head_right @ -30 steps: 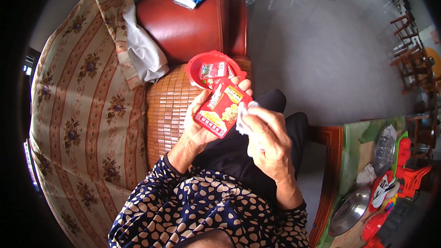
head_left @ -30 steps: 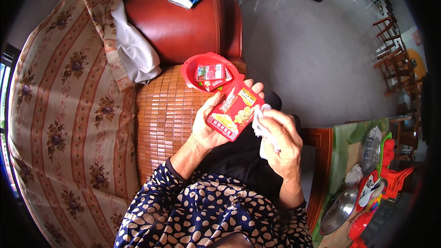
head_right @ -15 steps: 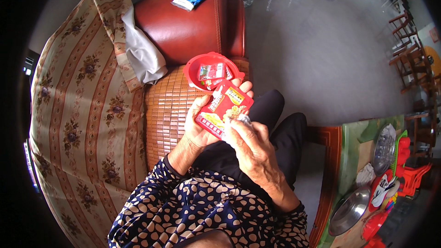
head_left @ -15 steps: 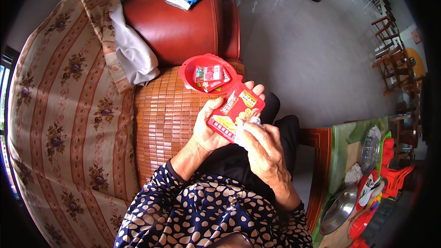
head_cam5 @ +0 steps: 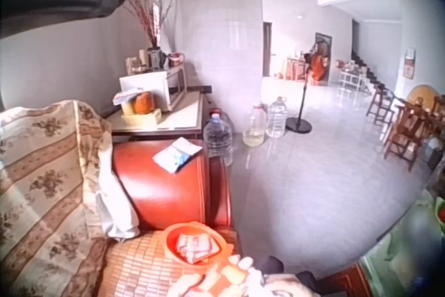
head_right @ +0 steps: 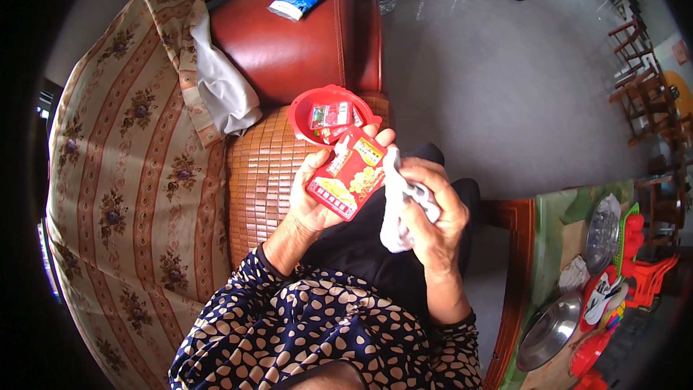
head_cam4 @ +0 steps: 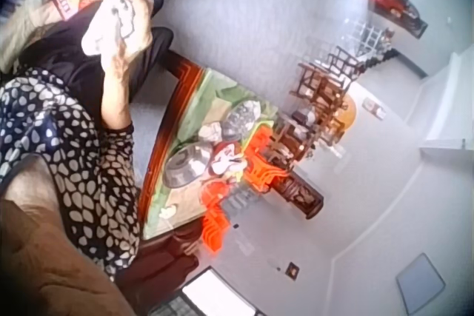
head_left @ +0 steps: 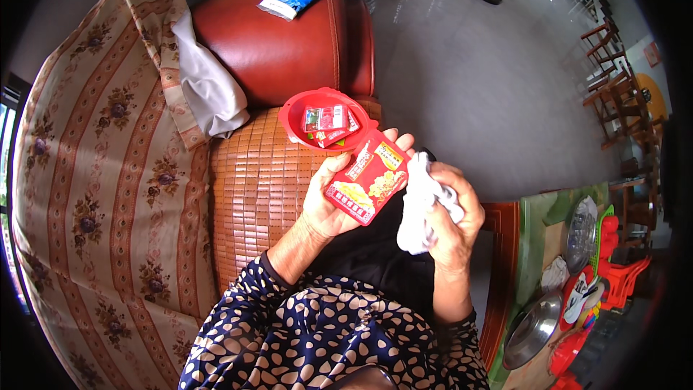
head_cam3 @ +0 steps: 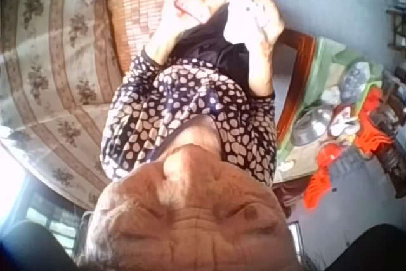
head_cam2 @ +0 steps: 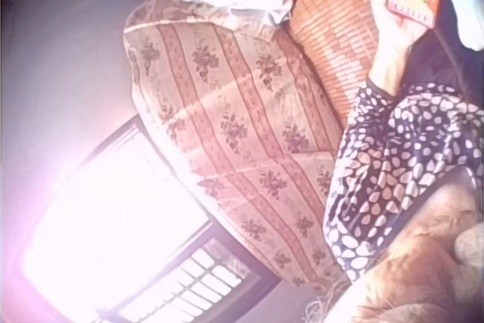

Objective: The person sits on a chair and wipes a red plastic bowl with a white cloth. They then wipe several small rectangular packets, including green and red ones, and place them into the bowl.

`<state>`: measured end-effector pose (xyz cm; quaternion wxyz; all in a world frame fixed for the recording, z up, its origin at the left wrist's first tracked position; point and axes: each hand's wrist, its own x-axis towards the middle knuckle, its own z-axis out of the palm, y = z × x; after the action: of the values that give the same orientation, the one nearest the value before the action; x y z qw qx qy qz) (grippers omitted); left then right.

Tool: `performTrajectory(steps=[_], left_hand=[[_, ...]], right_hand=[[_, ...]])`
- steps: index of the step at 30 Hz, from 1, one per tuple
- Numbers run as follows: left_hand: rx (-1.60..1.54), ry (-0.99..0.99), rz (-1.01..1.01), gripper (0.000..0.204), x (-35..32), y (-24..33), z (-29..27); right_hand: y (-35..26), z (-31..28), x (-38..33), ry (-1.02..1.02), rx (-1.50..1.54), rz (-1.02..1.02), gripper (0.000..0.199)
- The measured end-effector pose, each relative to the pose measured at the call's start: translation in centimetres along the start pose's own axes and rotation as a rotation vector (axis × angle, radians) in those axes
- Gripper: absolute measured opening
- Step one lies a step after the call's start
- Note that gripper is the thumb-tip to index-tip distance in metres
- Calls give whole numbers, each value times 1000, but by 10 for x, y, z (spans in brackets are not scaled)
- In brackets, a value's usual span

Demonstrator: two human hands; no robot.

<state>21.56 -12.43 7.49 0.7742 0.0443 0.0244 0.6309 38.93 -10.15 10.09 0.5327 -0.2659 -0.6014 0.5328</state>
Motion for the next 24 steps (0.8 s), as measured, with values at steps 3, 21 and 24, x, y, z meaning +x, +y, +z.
performTrajectory(steps=[3,21,24], left_hand=[[-22,9,8,68,0,-2,-1],[-2,-12,36,62,-1,3,-4],[-27,66,34,59,-9,2,-4]], right_hand=[[13,14,3,16,-126,-57,32],[-4,19,0,-40,-644,-257,35],[0,34,21,-52,-669,-387,30]])
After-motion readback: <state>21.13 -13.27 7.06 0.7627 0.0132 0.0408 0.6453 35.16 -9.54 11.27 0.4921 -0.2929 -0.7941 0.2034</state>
